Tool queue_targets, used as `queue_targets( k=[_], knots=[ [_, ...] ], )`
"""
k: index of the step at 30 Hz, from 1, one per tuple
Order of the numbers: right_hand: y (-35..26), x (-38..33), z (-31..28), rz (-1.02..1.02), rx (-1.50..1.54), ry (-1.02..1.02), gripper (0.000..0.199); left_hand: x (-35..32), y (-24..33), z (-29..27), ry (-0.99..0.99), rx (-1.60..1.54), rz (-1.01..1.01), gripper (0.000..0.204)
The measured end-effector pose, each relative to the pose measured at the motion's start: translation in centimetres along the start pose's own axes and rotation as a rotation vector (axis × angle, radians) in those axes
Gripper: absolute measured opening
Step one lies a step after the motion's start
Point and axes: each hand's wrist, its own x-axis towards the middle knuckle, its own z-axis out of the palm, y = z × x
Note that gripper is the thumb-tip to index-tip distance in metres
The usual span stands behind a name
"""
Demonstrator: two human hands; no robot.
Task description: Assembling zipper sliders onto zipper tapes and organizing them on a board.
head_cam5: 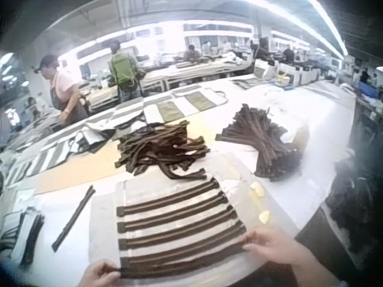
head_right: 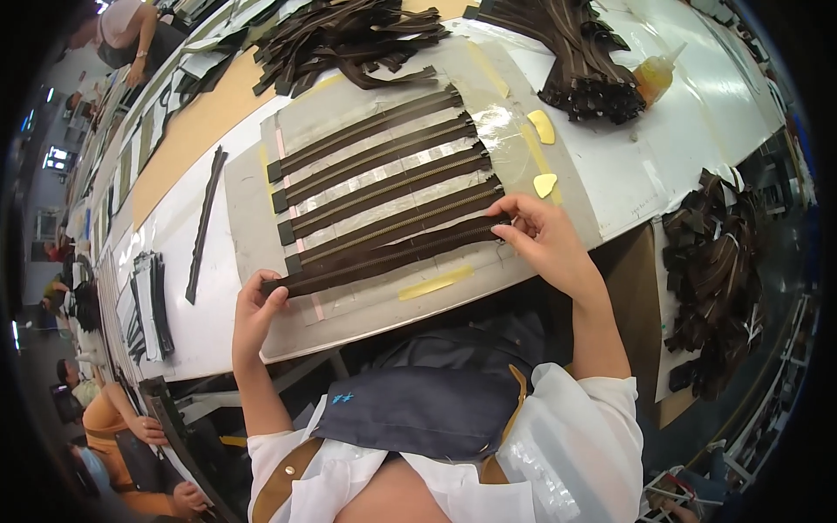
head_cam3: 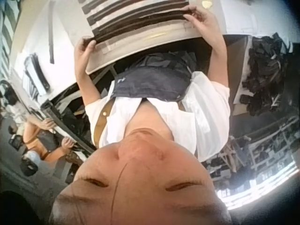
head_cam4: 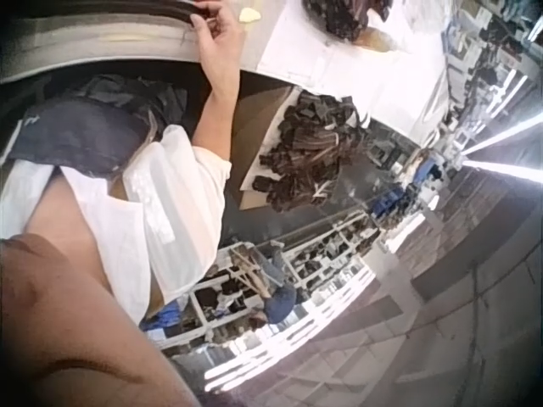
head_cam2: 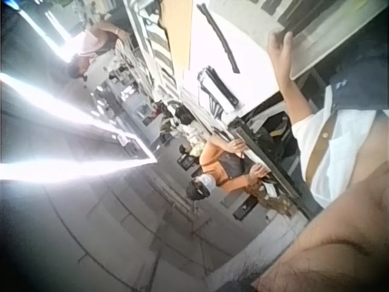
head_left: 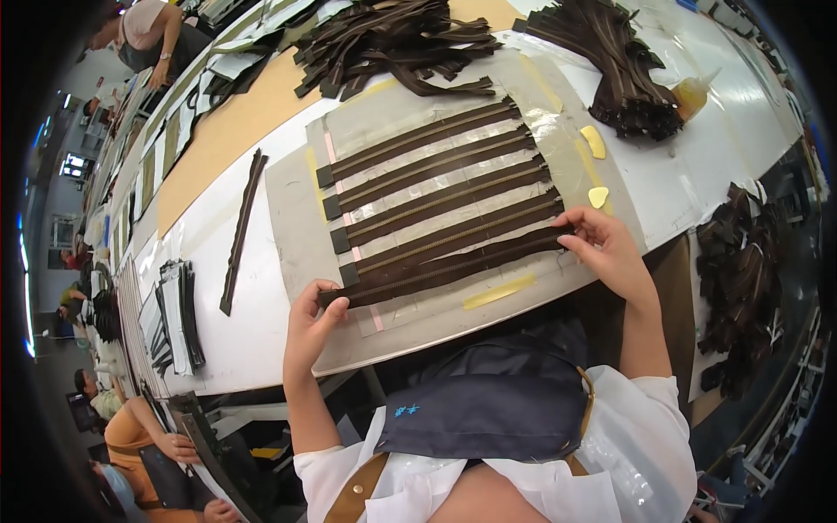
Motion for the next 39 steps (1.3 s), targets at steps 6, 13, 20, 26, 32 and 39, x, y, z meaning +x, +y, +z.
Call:
queue_targets(
  k=[6,13,20,26,32,39],
  knots=[
    [0.4,0.4,-0.1,-0.331,-0.077,0.05,0.018,-0.1,-0.1,0.7,0.08,0.321,0.395,0.03],
    [0.6,-1.0,0.1,-0.243,-0.109,0.013,0.026,-1.7,-1.4,1.2,0.089,0.62,0.498,0.052],
    [1.7,-0.2,0.9,-0.107,-0.073,0.157,0.027,-2.1,-1.3,2.0,0.184,0.706,0.466,0.038],
    [1.3,0.1,1.0,-0.089,-0.372,0.09,0.028,-1.9,-2.1,1.7,0.224,0.689,0.439,0.039],
    [-0.2,-1.2,-0.7,-0.014,0.192,-0.079,0.018,-2.1,-1.8,0.8,0.173,0.648,0.428,0.04],
    [1.1,-0.5,-0.3,-0.017,0.09,-0.012,0.014,-1.6,-1.8,1.4,0.175,0.704,0.478,0.039]
  ],
)
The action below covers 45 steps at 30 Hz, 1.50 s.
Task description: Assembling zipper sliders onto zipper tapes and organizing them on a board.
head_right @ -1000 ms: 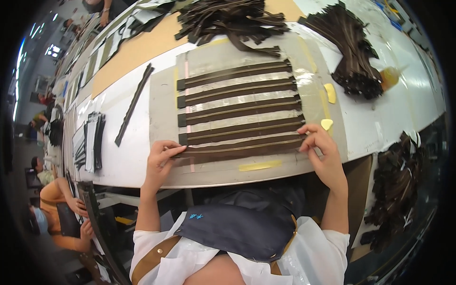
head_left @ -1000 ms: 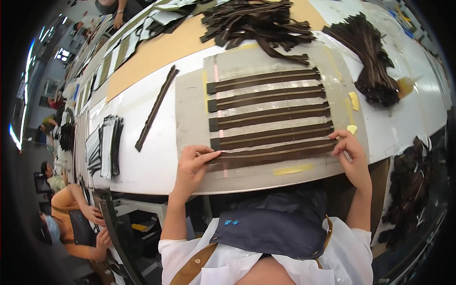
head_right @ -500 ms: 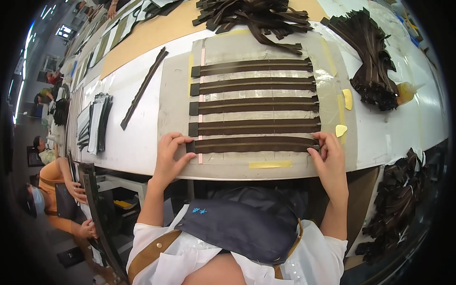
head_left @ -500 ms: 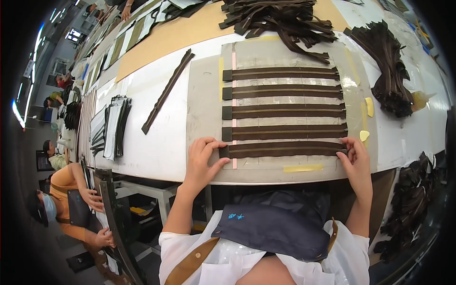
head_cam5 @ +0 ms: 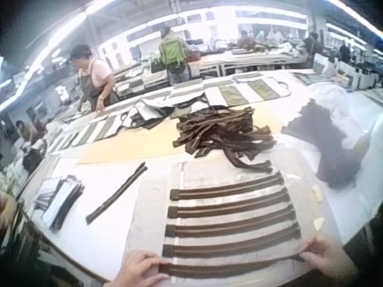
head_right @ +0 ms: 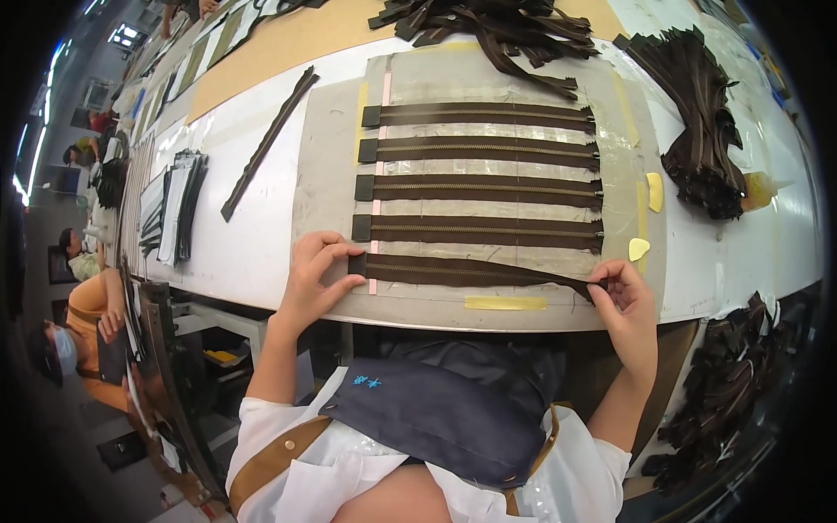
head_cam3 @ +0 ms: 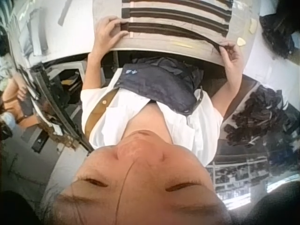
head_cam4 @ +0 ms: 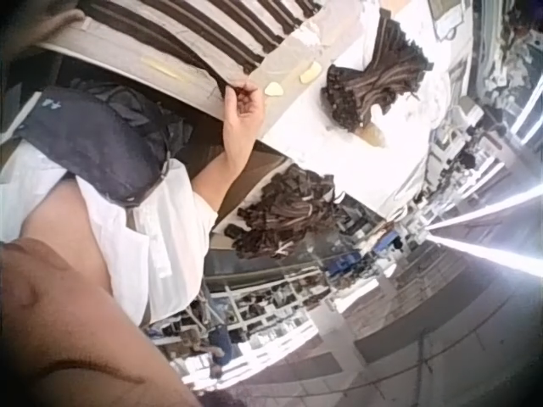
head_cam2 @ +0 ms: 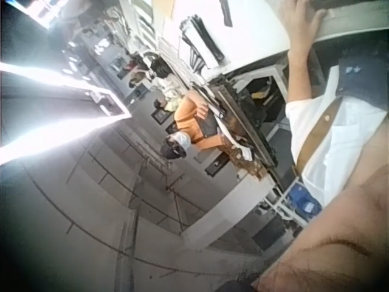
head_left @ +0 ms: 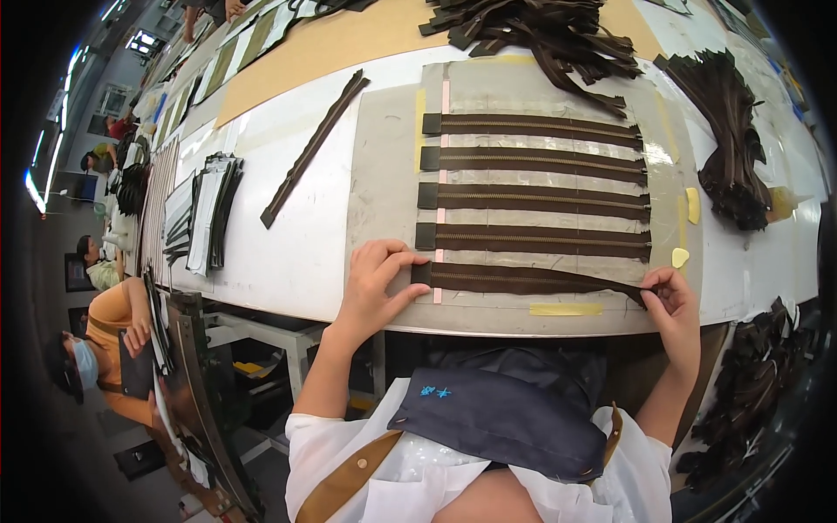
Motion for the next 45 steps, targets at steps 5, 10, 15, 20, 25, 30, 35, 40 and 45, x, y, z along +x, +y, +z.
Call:
queue_targets(
  k=[5,10,15,20,25,30,35,40,45],
  knots=[
    [-0.4,0.1,-0.8,0.129,0.0,-0.023,0.014,0.1,0.0,0.2,-0.003,-0.005,0.007,0.039],
    [-0.5,0.4,-0.6,0.081,0.018,0.004,0.019,0.0,0.2,0.3,-0.009,0.001,-0.004,0.038],
    [-0.7,0.7,-0.1,0.032,-0.014,0.031,0.024,0.1,0.5,0.3,0.008,0.019,0.028,0.037],
    [-0.6,0.6,-0.2,0.0,0.0,0.034,0.022,-0.8,1.6,1.1,0.076,0.188,0.102,0.037],
    [0.5,0.6,-1.0,-0.039,-0.011,0.006,0.021,-2.5,1.6,2.3,0.088,0.338,0.129,0.04],
    [0.1,0.5,-1.4,-0.004,-0.083,-0.02,0.018,-3.5,3.6,2.0,-0.006,0.449,0.047,0.043],
    [0.0,0.9,-1.3,-0.145,-0.428,-0.029,0.008,-4.0,3.5,2.4,-0.044,0.461,0.022,0.051],
    [-0.5,0.7,-0.5,-0.226,-0.545,0.029,0.009,-3.9,3.2,2.6,-0.047,0.449,0.031,0.056],
    [-1.8,0.8,0.4,-0.296,-0.715,0.009,0.009,-4.2,2.9,2.5,-0.04,0.469,0.005,0.057]
  ],
)
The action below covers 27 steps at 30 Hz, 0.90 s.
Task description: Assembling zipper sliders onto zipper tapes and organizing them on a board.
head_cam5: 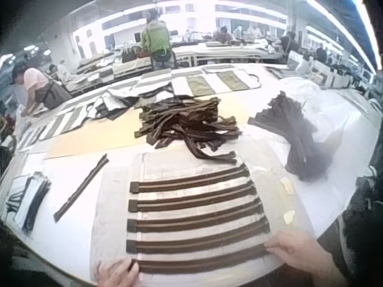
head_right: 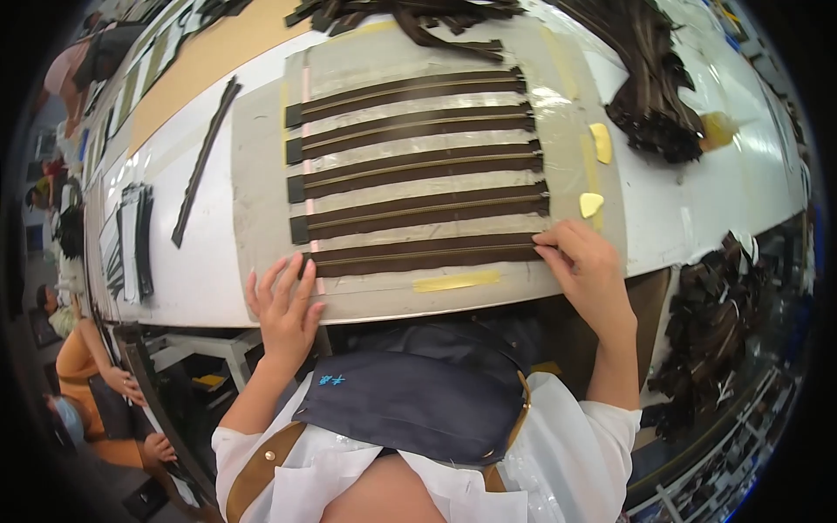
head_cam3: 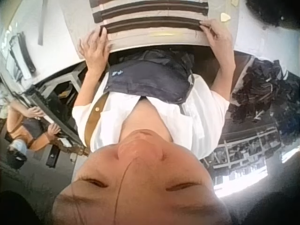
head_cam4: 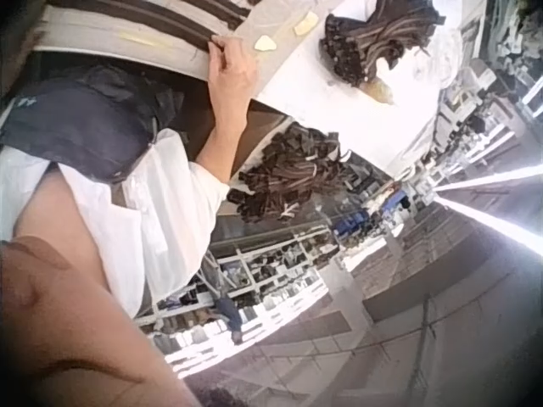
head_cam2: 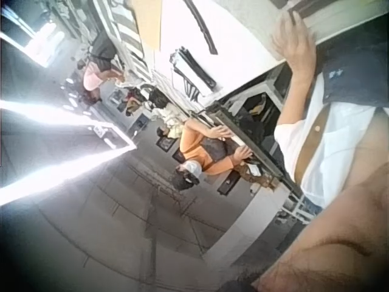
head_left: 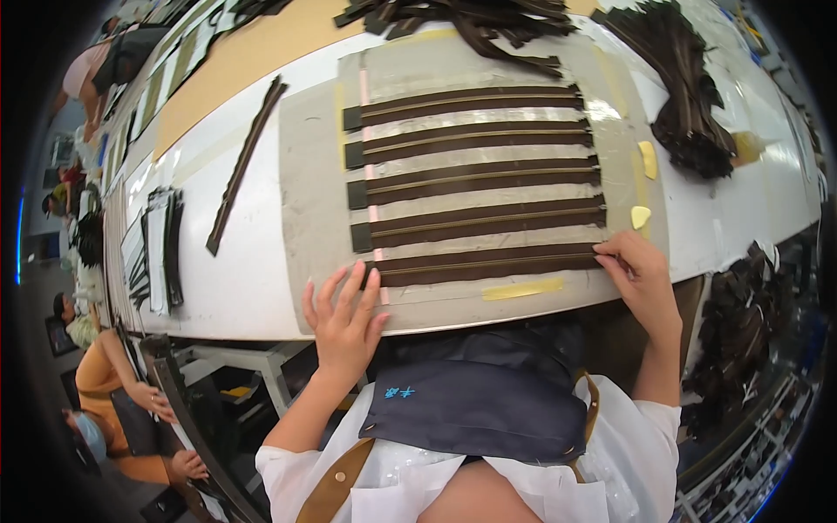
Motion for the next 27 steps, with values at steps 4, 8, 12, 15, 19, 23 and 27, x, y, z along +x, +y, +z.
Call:
queue_targets(
  k=[4,8,12,15,19,23,27],
  knots=[
    [-0.09,-0.04,0.2,-0.088,-0.155,0.023,0.007,0.03,0.14,0.15,0.0,0.014,0.005,0.053],
    [-0.11,-0.12,0.06,-0.122,-0.259,0.025,0.009,0.1,0.44,0.02,-0.005,0.028,0.013,0.051],
    [0.01,0.12,0.17,-0.132,-0.326,0.004,0.011,0.19,0.65,-0.1,-0.003,0.032,0.016,0.045],
    [0.14,0.25,0.22,-0.136,-0.403,-0.027,0.011,0.2,0.59,-0.06,0.009,0.03,0.02,0.045],
    [0.15,0.41,0.38,-0.198,-0.435,-0.005,0.011,0.28,0.45,-0.09,-0.001,0.049,0.016,0.049],
    [0.31,0.42,0.32,-0.206,-0.454,-0.03,0.012,0.21,0.44,-0.09,0.003,0.044,0.01,0.048],
    [0.46,0.34,0.44,-0.211,-0.456,-0.029,0.011,0.15,0.36,0.03,0.0,0.034,0.012,0.047]
  ],
)
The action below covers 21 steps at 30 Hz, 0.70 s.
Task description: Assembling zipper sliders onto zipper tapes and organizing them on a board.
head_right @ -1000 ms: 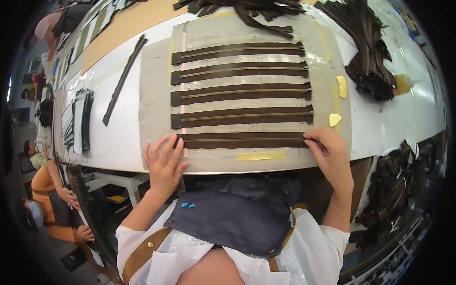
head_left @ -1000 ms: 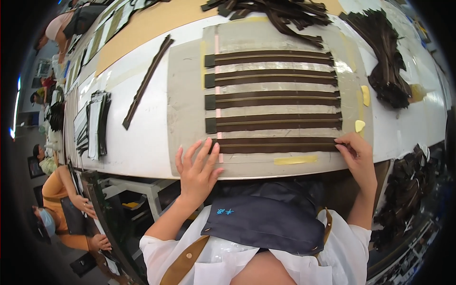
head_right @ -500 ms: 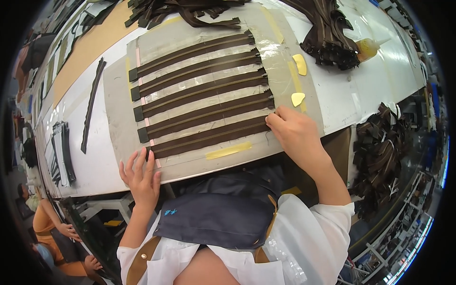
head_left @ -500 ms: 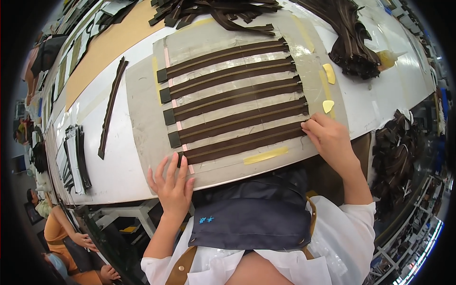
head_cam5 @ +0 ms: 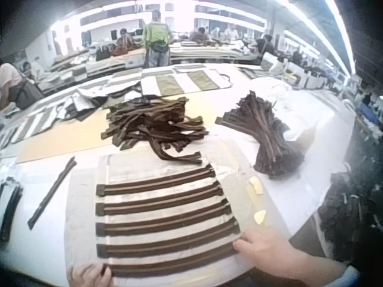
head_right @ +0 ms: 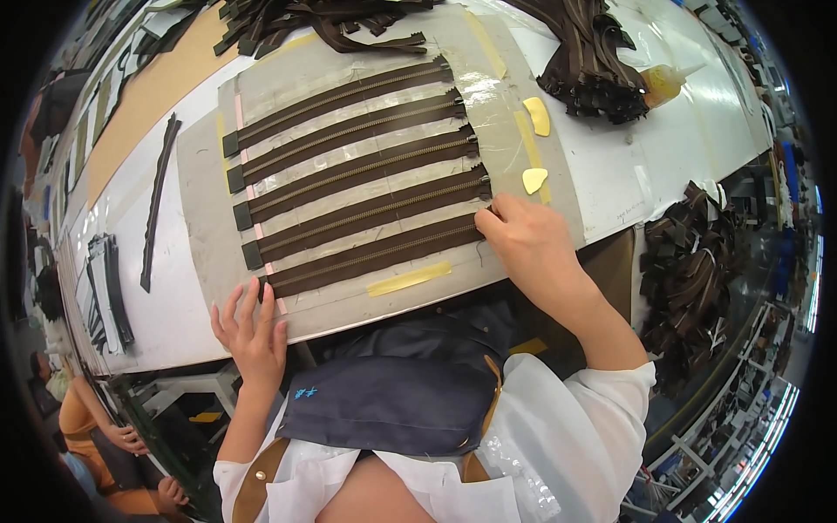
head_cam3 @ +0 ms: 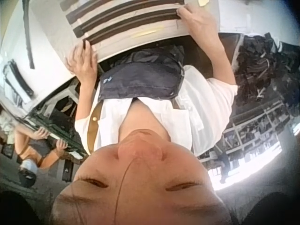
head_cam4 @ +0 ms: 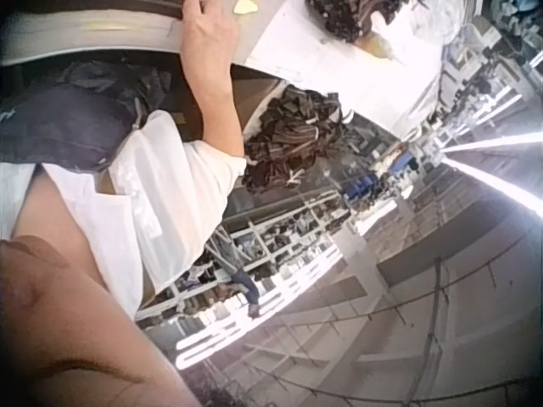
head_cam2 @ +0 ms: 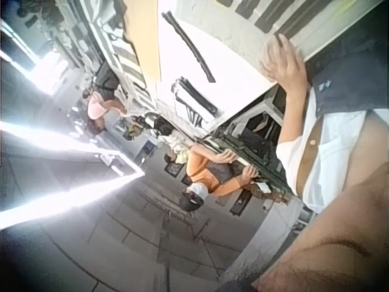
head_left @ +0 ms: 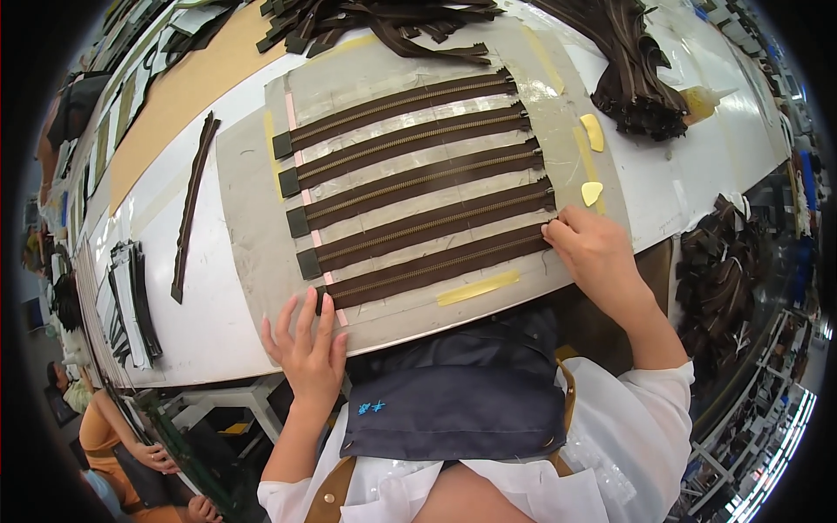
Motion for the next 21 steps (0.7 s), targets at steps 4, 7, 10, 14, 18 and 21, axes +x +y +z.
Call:
queue_targets(
  k=[4,7,10,14,18,21],
  knots=[
    [-0.2,0.1,-0.3,0.012,-0.046,-0.032,0.01,0.0,0.0,0.0,0.004,0.005,0.0,0.047],
    [-0.7,0.0,-0.4,0.003,-0.126,-0.055,0.012,0.1,0.0,0.1,0.002,0.0,0.006,0.045],
    [-0.8,-0.1,0.1,-0.044,-0.195,-0.017,0.017,0.1,0.0,0.0,0.0,-0.003,0.007,0.044],
    [-1.0,-0.2,0.2,0.02,-0.203,0.088,0.017,0.0,0.1,0.0,0.007,-0.005,-0.016,0.044],
    [-0.2,-0.8,0.8,0.083,-0.061,0.151,0.014,-0.1,-0.1,0.3,0.003,-0.006,-0.022,0.043],
    [-0.4,-0.9,1.1,0.082,-0.089,0.174,0.014,-0.2,0.1,0.1,-0.002,0.005,-0.016,0.044]
  ],
)
